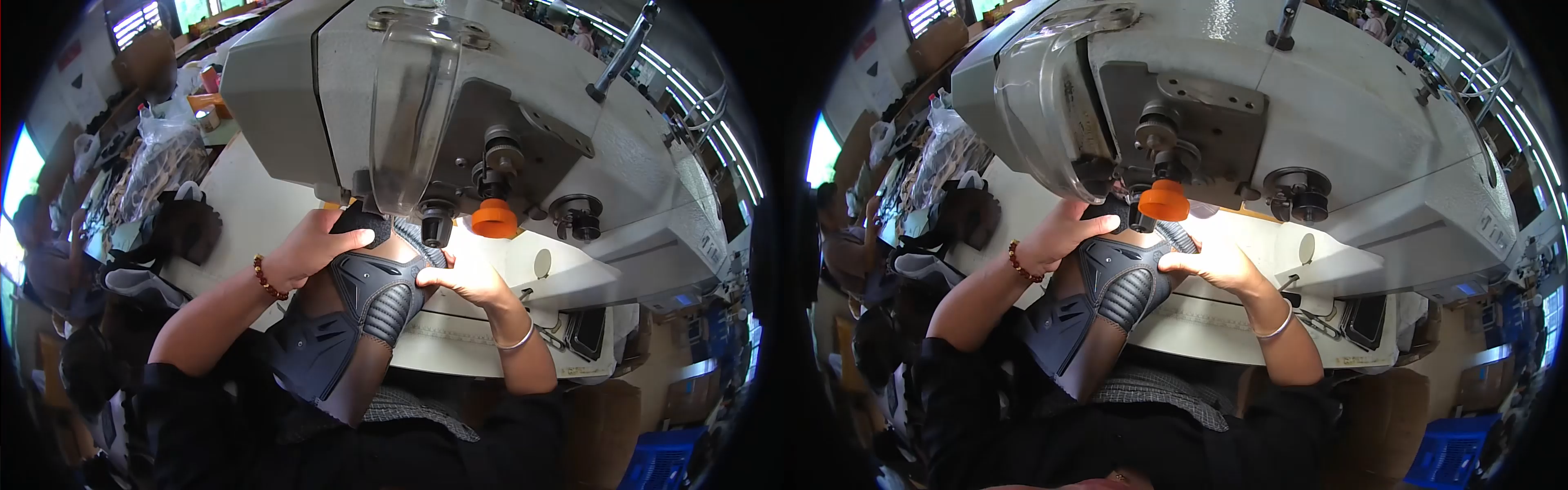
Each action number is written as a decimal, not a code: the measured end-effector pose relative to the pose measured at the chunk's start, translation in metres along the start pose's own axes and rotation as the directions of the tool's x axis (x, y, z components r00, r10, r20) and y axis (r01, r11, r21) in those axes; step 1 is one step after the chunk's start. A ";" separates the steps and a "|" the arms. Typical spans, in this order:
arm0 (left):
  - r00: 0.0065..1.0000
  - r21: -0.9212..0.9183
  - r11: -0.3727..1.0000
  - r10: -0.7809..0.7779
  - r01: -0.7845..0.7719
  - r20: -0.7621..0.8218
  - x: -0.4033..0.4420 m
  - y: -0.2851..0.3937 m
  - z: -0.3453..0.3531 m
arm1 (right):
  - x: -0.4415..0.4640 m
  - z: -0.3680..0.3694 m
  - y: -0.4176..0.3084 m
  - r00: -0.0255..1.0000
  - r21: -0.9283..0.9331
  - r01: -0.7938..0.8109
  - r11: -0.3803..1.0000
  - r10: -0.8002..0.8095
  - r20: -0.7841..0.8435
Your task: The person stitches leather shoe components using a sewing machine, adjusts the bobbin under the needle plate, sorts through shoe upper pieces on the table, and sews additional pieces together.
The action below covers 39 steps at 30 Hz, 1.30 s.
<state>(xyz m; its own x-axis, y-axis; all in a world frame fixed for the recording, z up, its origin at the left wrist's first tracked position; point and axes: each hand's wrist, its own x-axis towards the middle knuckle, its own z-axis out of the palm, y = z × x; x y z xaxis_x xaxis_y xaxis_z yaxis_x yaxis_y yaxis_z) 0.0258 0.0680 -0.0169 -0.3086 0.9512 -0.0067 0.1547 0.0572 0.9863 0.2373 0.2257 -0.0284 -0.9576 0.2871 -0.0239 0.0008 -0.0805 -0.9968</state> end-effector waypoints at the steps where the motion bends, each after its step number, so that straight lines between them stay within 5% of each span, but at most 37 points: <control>1: 1.000 -0.005 1.000 0.019 -0.019 -0.010 0.003 0.000 0.000 | 0.000 -0.001 -0.002 1.000 0.018 -0.025 1.000 0.025 0.005; 4: 0.993 -0.048 0.992 0.114 -0.116 -0.035 0.009 0.003 -0.001 | 0.006 -0.001 0.007 0.998 -0.043 0.040 0.998 -0.042 -0.045; 8: 0.999 0.000 1.000 -0.011 0.011 0.048 0.018 0.011 -0.013 | 0.002 0.015 0.005 0.980 -0.076 0.109 0.991 -0.121 -0.161; 11: 0.994 0.132 0.991 -0.025 0.011 0.103 0.032 0.012 -0.025 | -0.002 0.021 0.024 0.979 -0.126 -0.064 0.990 0.037 -0.202; 12: 0.991 0.133 0.991 0.001 -0.019 0.132 0.035 0.007 -0.031 | 0.000 0.031 0.028 0.973 0.043 0.053 0.998 -0.042 -0.229; 16: 0.910 0.080 0.986 0.103 -0.147 0.402 0.050 0.008 -0.060 | -0.001 0.046 0.033 0.940 -0.072 0.041 0.997 -0.062 -0.335; 18: 0.859 0.092 0.977 0.121 -0.191 0.497 0.057 0.012 -0.068 | 0.003 0.054 0.034 0.944 0.077 0.101 0.992 -0.071 -0.321; 26: 0.727 0.303 0.913 -0.009 -0.275 0.686 0.075 0.038 -0.076 | 0.015 0.070 0.063 0.891 0.132 0.228 0.965 -0.152 -0.428; 30: 0.680 0.436 0.818 -0.077 -0.375 0.729 0.078 0.058 -0.076 | 0.035 0.091 0.070 0.688 -0.123 0.410 0.904 -0.395 -0.609; 32: 0.659 0.537 0.695 -0.121 -0.478 0.743 0.073 0.075 -0.077 | 0.032 0.090 0.081 0.702 -0.186 0.353 0.917 -0.391 -0.595; 35: 0.747 0.748 0.251 -0.122 -0.614 0.654 0.036 0.106 -0.078 | 0.032 0.090 0.085 0.693 -0.288 0.344 0.894 -0.449 -0.564; 37: 0.906 0.900 0.112 0.015 -0.421 0.422 -0.009 0.107 -0.060 | 0.029 0.091 0.081 0.699 -0.302 0.334 0.893 -0.450 -0.556; 39: 0.981 0.989 0.060 0.151 -0.133 0.122 -0.063 0.116 -0.024 | 0.027 0.092 0.074 0.773 -0.059 0.349 0.935 -0.322 -0.546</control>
<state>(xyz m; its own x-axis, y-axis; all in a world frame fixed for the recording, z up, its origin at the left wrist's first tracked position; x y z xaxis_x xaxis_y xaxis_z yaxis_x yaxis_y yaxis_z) 0.0407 0.0071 0.1021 -0.1646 0.9788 0.1217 0.9788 0.1773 -0.1028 0.1850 0.1399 -0.0960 -0.5832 0.7693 0.2609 -0.3160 0.0810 -0.9453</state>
